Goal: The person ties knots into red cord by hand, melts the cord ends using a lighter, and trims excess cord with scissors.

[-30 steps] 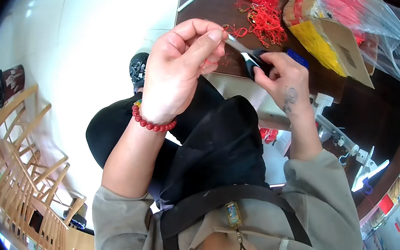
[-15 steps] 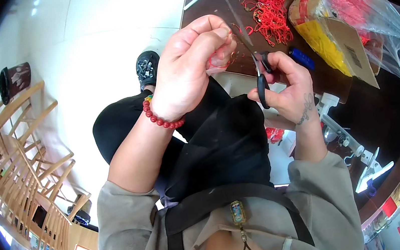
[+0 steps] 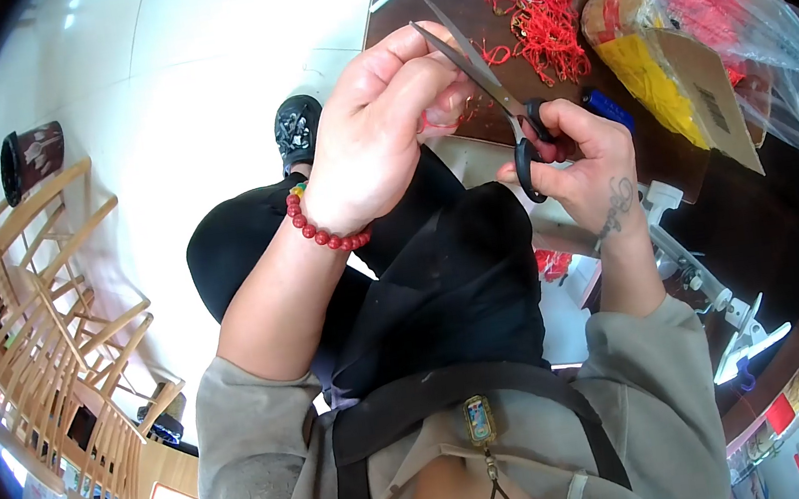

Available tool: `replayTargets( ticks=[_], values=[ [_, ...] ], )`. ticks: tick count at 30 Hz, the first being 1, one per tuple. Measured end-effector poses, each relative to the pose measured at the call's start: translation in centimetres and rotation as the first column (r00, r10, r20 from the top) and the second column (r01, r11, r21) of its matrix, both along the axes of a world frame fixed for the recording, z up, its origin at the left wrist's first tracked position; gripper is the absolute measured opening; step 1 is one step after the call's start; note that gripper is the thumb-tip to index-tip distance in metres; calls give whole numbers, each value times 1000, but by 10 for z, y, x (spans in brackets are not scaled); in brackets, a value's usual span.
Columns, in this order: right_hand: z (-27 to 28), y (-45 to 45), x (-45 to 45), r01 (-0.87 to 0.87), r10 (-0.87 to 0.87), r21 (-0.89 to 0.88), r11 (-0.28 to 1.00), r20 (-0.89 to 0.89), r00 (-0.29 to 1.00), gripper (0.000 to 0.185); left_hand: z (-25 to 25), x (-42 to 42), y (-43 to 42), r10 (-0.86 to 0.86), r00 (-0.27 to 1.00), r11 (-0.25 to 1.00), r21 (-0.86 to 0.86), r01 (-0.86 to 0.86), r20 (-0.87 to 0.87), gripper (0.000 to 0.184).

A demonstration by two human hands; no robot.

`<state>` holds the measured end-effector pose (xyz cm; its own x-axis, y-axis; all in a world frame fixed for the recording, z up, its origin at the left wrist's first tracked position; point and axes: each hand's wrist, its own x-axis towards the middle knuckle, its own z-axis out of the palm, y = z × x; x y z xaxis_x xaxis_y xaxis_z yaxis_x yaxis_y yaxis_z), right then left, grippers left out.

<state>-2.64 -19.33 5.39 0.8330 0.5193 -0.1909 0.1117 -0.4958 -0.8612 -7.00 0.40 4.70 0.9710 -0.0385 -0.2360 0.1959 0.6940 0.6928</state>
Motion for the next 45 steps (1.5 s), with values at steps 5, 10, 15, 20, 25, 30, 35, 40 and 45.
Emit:
replayTargets(
  ticks=[5,10,15,20,25,30,35,40,45],
  values=[
    [1,-1,2,-21,22,21,1000,-39,999,31,-2,0,1,-20,999,1000,8,19,30,17],
    [5,-6,6,-96,91,-43,994,-116,989,39,-5,1,2,-31,998,1000,2,31,49,17],
    [1,-4,7,-68,70,28,997,-69,995,31,-5,1,2,-32,999,999,5,31,40,17],
    [3,-4,7,-68,69,17,998,-59,996,32,-6,1,3,-27,999,999,23,26,42,16],
    [3,-5,9,-103,101,-55,993,-40,994,32,-6,1,3,-16,1000,996,85,14,24,17],
    [1,-4,8,-94,93,-40,995,-25,995,30,-5,0,2,-10,1000,992,123,10,2,17],
    [-6,-5,10,-81,83,-25,996,95,992,25,-4,2,3,-39,999,980,193,39,-2,13],
    [-8,-5,11,-10,16,71,997,-76,997,30,-2,5,1,-35,999,992,122,36,-10,11],
    [-6,-4,13,-9,40,141,990,-221,974,39,0,6,1,-52,998,996,74,50,18,13]
  ],
)
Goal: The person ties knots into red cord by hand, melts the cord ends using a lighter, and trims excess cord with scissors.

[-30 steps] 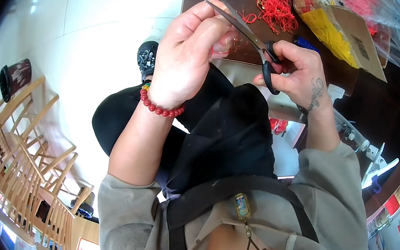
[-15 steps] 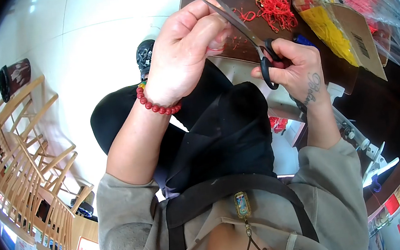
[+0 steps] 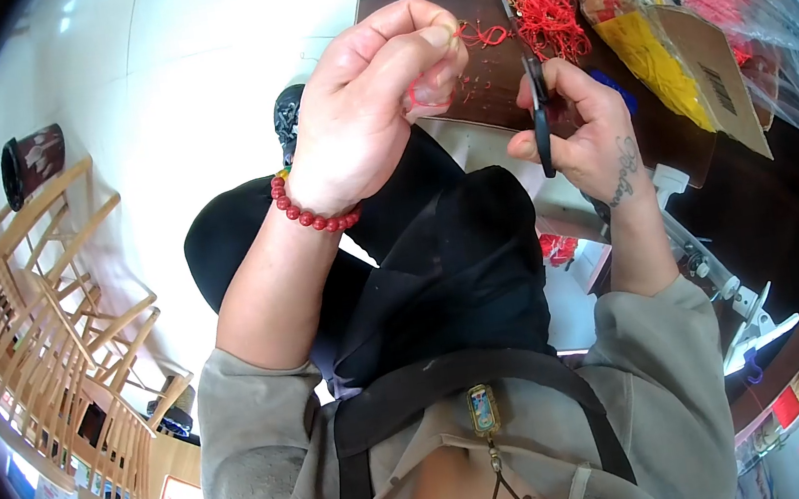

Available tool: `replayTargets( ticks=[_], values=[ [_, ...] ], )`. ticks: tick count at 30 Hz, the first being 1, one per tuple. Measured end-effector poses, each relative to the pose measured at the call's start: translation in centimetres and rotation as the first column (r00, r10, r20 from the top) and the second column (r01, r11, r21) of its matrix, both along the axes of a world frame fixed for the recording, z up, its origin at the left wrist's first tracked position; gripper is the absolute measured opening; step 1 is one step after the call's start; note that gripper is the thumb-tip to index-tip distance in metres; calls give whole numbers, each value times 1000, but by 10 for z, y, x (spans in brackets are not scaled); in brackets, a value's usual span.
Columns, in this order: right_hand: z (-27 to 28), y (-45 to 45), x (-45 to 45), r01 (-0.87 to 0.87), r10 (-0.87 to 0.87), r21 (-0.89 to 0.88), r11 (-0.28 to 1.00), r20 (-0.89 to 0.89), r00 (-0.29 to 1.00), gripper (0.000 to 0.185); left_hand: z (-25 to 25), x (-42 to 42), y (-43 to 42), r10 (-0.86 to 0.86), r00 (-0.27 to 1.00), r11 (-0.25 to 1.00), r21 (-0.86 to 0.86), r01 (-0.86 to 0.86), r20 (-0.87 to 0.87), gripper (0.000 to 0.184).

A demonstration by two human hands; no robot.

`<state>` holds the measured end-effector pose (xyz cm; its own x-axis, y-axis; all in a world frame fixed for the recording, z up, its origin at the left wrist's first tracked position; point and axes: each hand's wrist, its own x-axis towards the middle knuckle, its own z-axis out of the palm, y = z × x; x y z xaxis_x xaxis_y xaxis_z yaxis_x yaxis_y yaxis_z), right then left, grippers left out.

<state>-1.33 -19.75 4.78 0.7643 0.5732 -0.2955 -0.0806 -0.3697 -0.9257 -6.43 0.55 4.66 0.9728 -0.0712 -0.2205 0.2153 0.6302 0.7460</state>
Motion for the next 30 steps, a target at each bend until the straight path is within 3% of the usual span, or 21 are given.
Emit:
replayTargets(
  ticks=[2,5,14,30],
  values=[
    [5,4,0,-42,42,13,999,-9,999,40,5,0,-1,-7,1000,1000,23,7,-13,16],
    [7,6,3,-131,136,-51,990,124,983,42,1,-1,1,-40,999,989,-141,42,16,14],
    [10,2,13,-165,221,-195,967,312,924,45,2,-1,4,-108,994,994,-29,108,4,23],
    [10,-1,17,-146,202,-167,975,394,897,41,-5,-2,2,-91,996,993,-68,92,18,23]
  ],
)
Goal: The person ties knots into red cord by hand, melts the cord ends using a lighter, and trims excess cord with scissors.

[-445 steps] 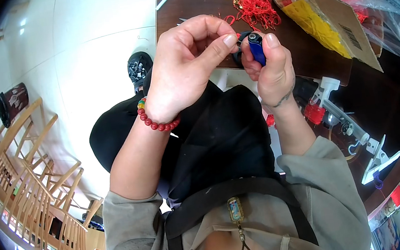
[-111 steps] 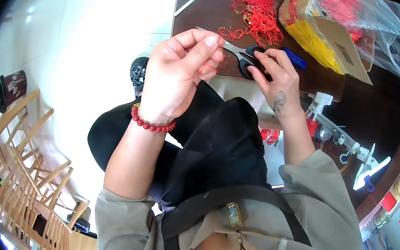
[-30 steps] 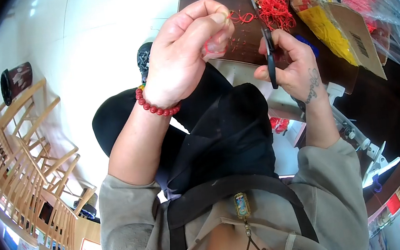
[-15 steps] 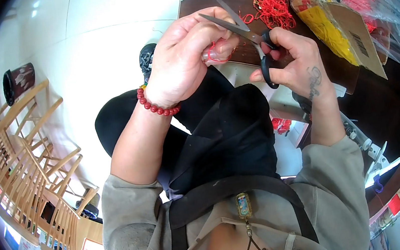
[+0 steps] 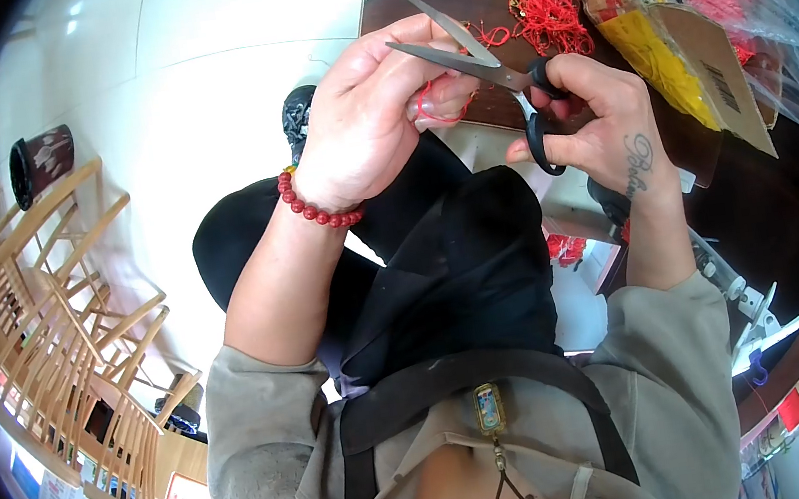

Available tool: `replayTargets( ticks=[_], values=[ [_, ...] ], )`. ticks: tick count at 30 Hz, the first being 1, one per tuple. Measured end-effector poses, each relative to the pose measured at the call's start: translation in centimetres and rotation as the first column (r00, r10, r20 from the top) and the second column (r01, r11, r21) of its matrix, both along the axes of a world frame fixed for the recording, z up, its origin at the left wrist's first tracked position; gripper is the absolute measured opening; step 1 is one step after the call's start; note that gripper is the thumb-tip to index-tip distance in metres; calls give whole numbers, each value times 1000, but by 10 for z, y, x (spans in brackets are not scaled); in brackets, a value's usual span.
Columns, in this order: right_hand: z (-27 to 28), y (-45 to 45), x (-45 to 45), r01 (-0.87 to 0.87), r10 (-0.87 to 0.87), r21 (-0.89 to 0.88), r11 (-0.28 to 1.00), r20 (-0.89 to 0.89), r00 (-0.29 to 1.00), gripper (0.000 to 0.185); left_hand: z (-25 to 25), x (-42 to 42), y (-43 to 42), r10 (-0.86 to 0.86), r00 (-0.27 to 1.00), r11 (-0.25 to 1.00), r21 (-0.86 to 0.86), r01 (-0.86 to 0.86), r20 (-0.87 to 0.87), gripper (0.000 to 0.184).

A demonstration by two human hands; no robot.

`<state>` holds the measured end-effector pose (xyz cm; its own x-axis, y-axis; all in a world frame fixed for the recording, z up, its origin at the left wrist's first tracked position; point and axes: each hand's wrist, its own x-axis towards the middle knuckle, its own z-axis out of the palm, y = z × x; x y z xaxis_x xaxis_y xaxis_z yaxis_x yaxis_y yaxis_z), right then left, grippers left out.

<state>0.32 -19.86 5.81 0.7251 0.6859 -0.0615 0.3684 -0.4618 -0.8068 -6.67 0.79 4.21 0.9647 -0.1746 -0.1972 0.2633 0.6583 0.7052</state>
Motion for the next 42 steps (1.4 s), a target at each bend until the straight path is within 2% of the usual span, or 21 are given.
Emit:
replayTargets(
  ticks=[8,17,20,23,29,32,35,38,39,42],
  values=[
    [-2,3,-3,20,-20,-2,1000,45,999,38,1,-1,1,-20,1000,999,-26,21,9,25],
    [-14,-3,-1,-3,7,-15,1000,222,975,35,1,-1,2,-32,999,999,-14,31,-41,19],
    [-14,-1,-7,126,-117,61,990,-143,983,35,6,0,0,-39,998,999,-19,38,-51,16],
    [-18,3,-13,285,-177,251,925,-380,908,36,4,2,0,-3,999,997,-73,0,-44,15],
    [-14,7,-19,315,-211,203,927,-412,886,35,2,1,1,7,997,989,-147,-18,-81,14],
    [-4,18,-27,458,-267,258,851,-538,800,35,2,1,1,-19,997,987,-160,7,-71,15],
    [-12,16,-23,345,-244,273,898,-342,907,36,1,2,0,8,999,987,-158,-16,-47,15],
    [-1,17,-25,312,-272,131,941,-257,927,37,2,0,-3,112,994,993,28,-111,-7,14],
    [-7,15,-24,280,-270,115,953,-94,958,40,2,-1,-3,125,992,989,74,-127,26,12],
    [-8,10,-24,201,-203,30,979,93,975,44,0,-3,-3,146,983,973,164,-163,108,8]
  ],
)
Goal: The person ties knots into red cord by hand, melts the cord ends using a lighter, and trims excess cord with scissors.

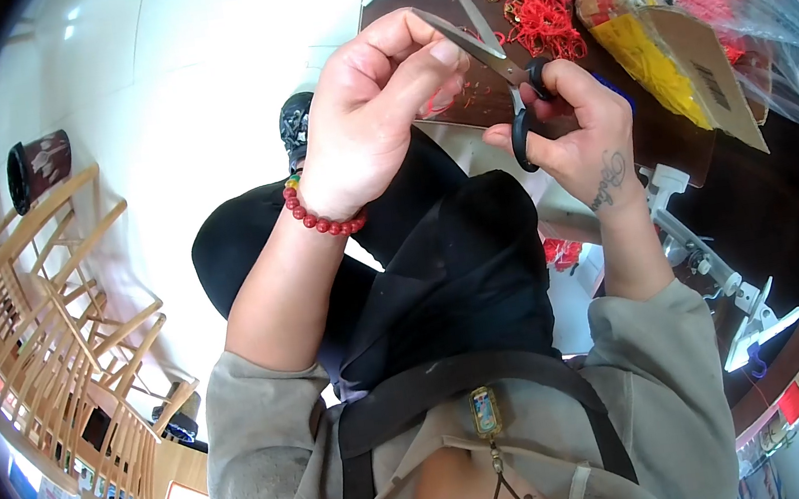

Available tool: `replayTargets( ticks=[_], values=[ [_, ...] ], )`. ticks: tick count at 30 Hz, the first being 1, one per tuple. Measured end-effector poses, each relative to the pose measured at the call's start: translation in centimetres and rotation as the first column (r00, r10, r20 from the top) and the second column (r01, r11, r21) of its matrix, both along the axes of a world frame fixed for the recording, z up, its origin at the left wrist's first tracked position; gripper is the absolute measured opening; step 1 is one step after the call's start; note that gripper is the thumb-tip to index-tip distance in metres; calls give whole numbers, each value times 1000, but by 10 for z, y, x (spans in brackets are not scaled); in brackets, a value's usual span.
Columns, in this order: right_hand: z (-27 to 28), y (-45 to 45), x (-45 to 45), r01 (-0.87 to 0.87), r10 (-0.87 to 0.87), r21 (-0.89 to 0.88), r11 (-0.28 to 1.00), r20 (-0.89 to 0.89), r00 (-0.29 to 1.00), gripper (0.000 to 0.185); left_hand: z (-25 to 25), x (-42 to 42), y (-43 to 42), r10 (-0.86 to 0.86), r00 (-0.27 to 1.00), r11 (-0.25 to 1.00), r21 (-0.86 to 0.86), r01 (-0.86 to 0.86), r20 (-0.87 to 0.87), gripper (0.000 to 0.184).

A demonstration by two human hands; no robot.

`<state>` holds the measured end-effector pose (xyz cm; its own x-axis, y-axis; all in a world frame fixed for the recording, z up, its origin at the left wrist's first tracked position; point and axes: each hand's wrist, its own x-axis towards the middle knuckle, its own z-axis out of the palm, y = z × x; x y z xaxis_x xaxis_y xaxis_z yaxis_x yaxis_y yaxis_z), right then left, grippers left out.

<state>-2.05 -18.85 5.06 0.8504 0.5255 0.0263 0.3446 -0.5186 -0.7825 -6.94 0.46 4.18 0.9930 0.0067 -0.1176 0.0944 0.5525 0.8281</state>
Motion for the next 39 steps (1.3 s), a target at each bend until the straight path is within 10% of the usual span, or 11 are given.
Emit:
replayTargets(
  ticks=[15,39],
  values=[
    [-7,1,1,-11,11,-3,1000,239,971,38,2,-2,-3,33,997,980,194,-47,77,8],
    [-8,-2,-1,12,-11,-15,1000,84,996,32,-5,-2,-3,99,981,886,434,-164,167,6]
  ],
)
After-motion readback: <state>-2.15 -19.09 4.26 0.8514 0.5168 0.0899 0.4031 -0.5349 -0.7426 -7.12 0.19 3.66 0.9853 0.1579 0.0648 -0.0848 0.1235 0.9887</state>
